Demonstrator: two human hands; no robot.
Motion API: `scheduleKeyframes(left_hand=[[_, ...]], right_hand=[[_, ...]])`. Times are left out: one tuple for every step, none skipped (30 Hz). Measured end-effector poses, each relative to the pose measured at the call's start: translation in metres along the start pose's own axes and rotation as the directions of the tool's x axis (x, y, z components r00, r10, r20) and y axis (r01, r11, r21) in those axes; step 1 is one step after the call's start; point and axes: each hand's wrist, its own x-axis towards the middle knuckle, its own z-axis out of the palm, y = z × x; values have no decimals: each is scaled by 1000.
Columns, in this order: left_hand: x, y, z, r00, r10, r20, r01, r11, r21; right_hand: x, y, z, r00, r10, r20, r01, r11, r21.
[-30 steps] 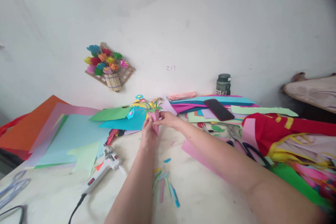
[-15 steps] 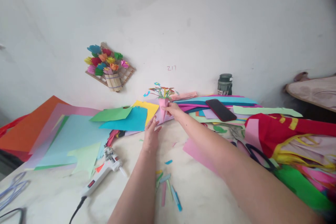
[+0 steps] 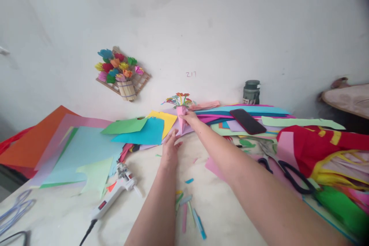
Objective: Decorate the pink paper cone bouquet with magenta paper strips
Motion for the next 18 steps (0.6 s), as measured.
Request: scheduleKeyframes(left_hand=[[0, 0, 0, 1000, -3, 1, 3, 1000, -2], [1, -1, -1, 1000, -5, 3, 5, 1000, -2], [2, -1, -2, 1000, -7, 3, 7, 1000, -1], [2, -2, -3, 1000, -9, 6, 9, 1000, 1], [3, -2, -3, 1000, -12, 9, 12, 1000, 3], [3, -2, -4, 1000, -15, 14, 15, 1000, 4], [3, -2, -4, 1000, -19, 18, 19, 1000, 4], [3, -2, -4, 1000, -21, 21, 21, 1000, 1], [3, -2, -4, 1000, -22, 21, 22, 1000, -3], [2, -2, -4, 1000, -21, 21, 22, 1000, -6], [2, -2, -4, 1000, -22, 19, 23, 1000, -10], [2, -2, -4, 1000, -24, 16, 24, 1000, -12], [2, -3, -4, 1000, -25, 15, 25, 1000, -15], [2, -3, -4, 1000, -27, 15, 27, 999, -17], [2, -3, -5, 999, -28, 16, 28, 999, -19], [2, -3, -5, 999, -29, 17, 29, 999, -20], [2, -3, -5, 999, -29, 19, 29, 999, -21], [2, -3, -5, 999, -28, 23, 29, 999, -23]], right_hand=[[1, 0, 0, 1000, -6, -11, 6, 1000, 4], [2, 0, 1, 1000, -13, -22, 14, 1000, 7], [4, 1, 1, 999, -21, -31, 21, 1000, 11], [5, 1, 2, 999, -27, -38, 28, 1000, 13], [7, 2, 3, 999, -33, -44, 34, 999, 14], [9, 3, 3, 998, -36, -46, 37, 999, 14], [11, 4, 4, 998, -38, -47, 38, 999, 12], [13, 5, 4, 998, -37, -48, 38, 999, 10], [14, 6, 4, 998, -36, -48, 36, 999, 8], [15, 6, 4, 998, -33, -49, 34, 999, 5], [16, 7, 4, 998, -31, -49, 31, 1000, 2], [16, 7, 4, 999, -29, -46, 29, 1000, -1], [16, 7, 4, 999, -26, -43, 26, 1000, -3], [16, 7, 4, 999, -22, -40, 22, 1000, -5], [15, 6, 3, 999, -19, -37, 18, 1000, -7], [14, 6, 3, 999, -14, -37, 14, 1000, -8], [13, 5, 3, 999, -9, -36, 8, 1000, -10], [11, 5, 3, 999, -3, -37, 3, 1000, -11]])
